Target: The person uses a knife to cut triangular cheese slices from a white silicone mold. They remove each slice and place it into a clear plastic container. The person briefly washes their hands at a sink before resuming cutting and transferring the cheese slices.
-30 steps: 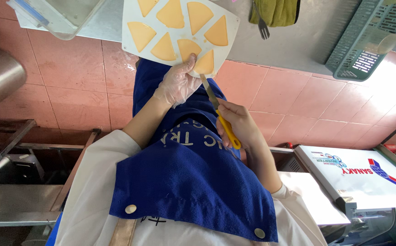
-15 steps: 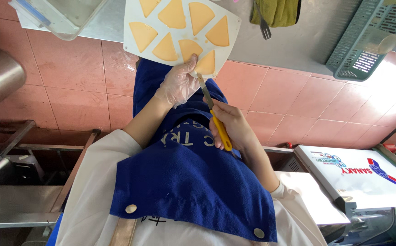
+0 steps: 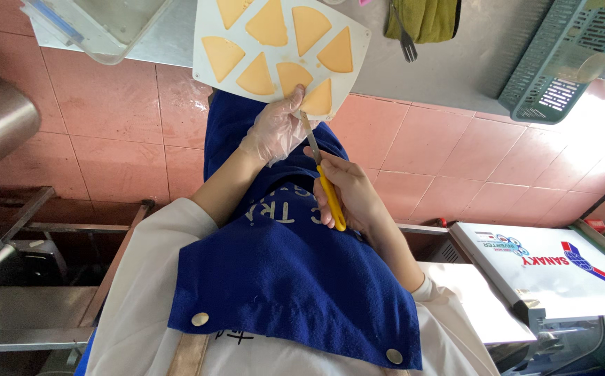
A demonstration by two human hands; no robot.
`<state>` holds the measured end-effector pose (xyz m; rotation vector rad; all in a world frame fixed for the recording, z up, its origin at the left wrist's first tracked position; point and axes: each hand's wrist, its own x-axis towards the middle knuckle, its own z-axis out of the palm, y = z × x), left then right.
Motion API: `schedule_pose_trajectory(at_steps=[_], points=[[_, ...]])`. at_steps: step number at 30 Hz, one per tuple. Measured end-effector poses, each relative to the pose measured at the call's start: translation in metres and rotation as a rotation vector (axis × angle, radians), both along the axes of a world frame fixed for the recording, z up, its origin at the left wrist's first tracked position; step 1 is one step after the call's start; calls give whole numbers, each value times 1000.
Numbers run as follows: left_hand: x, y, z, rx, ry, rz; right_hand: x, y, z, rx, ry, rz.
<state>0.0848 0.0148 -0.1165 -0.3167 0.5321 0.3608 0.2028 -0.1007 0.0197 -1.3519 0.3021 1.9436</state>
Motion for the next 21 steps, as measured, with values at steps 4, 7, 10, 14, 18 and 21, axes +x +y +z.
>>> schedule_pose_trajectory(at_steps=[4, 7, 10, 14, 18, 21], points=[[2, -2, -4, 52, -8, -22, 2, 2, 1, -18, 5, -18], [2, -5, -8, 75, -22, -31, 1, 2, 0, -14, 24, -51], [-2, -12, -10, 55, -4, -20, 0, 0, 0, -11, 80, -119], [-8, -17, -9, 51, -39, 28, -3, -5, 0, -21, 163, -220], [-8, -17, -8, 107, -46, 25, -2, -14, 13, -53, 167, -237], [-7, -18, -6, 149, 21, -7, 11, -24, 36, 6, 263, -233]])
